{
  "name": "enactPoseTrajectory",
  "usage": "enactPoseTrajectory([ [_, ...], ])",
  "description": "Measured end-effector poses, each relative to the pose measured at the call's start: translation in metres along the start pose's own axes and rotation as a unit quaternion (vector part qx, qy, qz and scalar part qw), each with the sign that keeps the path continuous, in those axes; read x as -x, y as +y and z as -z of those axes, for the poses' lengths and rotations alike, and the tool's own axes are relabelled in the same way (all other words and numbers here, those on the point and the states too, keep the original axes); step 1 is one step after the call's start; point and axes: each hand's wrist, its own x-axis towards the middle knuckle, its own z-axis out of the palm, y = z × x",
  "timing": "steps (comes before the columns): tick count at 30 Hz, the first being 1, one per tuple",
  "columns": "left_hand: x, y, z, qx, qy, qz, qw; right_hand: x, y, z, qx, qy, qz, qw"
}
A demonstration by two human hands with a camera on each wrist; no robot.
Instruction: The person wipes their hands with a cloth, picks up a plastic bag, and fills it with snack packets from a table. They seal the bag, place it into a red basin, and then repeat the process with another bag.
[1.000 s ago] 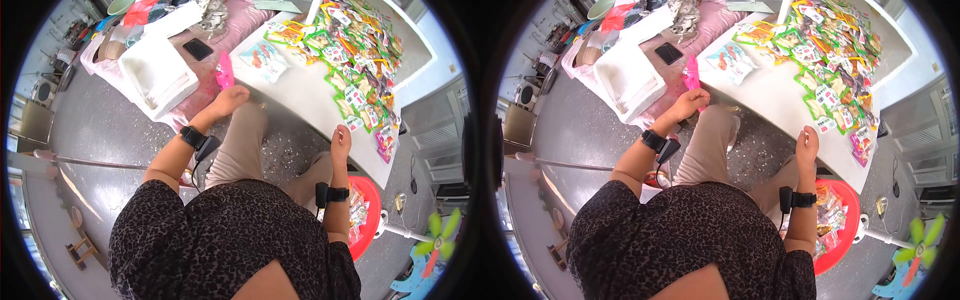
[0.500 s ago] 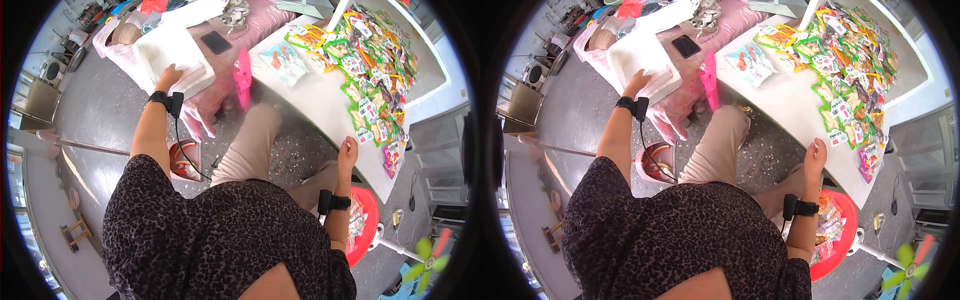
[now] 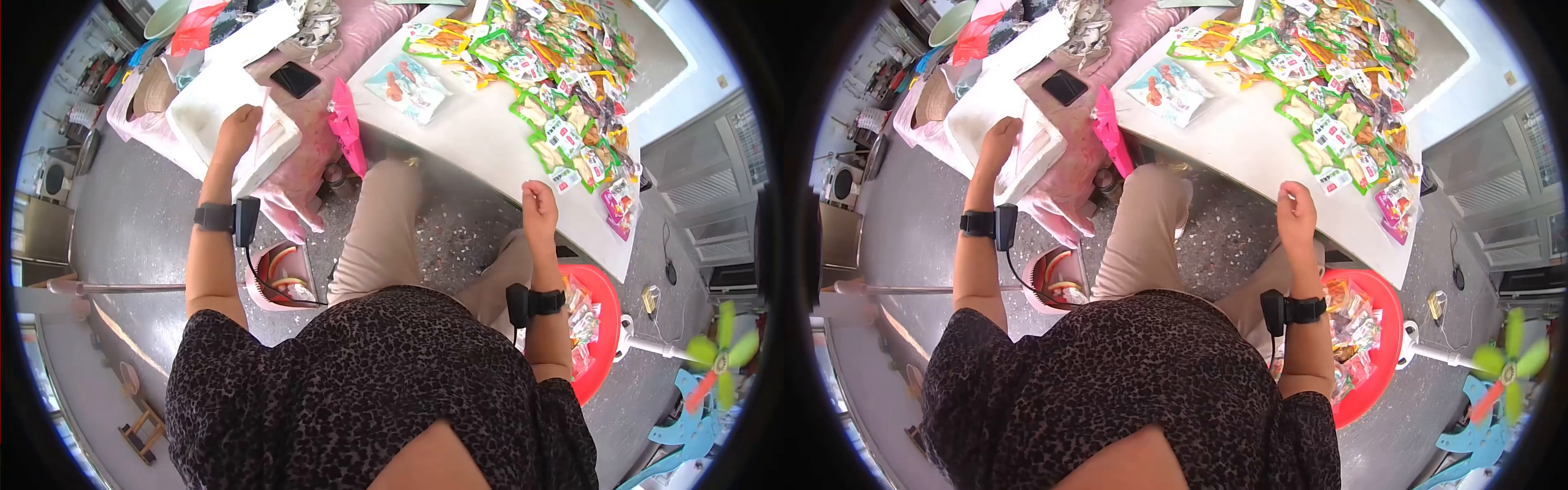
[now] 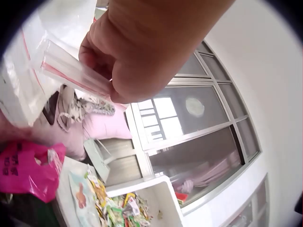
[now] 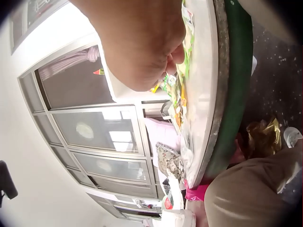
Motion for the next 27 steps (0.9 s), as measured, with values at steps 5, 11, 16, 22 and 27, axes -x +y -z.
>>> enactPoseTrajectory([
  [5, 0.048, 0.119, -0.059, 0.199, -0.168, -0.078, 0.962, -0.003, -0.047, -0.041, -0.201, -0.142, -0.136, 0.96],
  [11, 0.076, 0.172, -0.162, 0.245, -0.263, -0.142, 0.922, -0.005, -0.071, -0.078, -0.331, -0.197, -0.298, 0.873],
  [16, 0.089, 0.194, -0.18, 0.221, -0.311, -0.117, 0.917, -0.003, -0.057, -0.076, -0.349, -0.137, -0.34, 0.863],
  [22, 0.093, 0.189, -0.209, 0.285, -0.297, -0.097, 0.906, 0.004, -0.054, -0.074, -0.346, -0.066, -0.288, 0.891],
  [27, 0.109, 0.209, -0.197, 0.327, -0.325, -0.065, 0.885, 0.007, -0.053, -0.075, -0.272, -0.045, -0.182, 0.944],
])
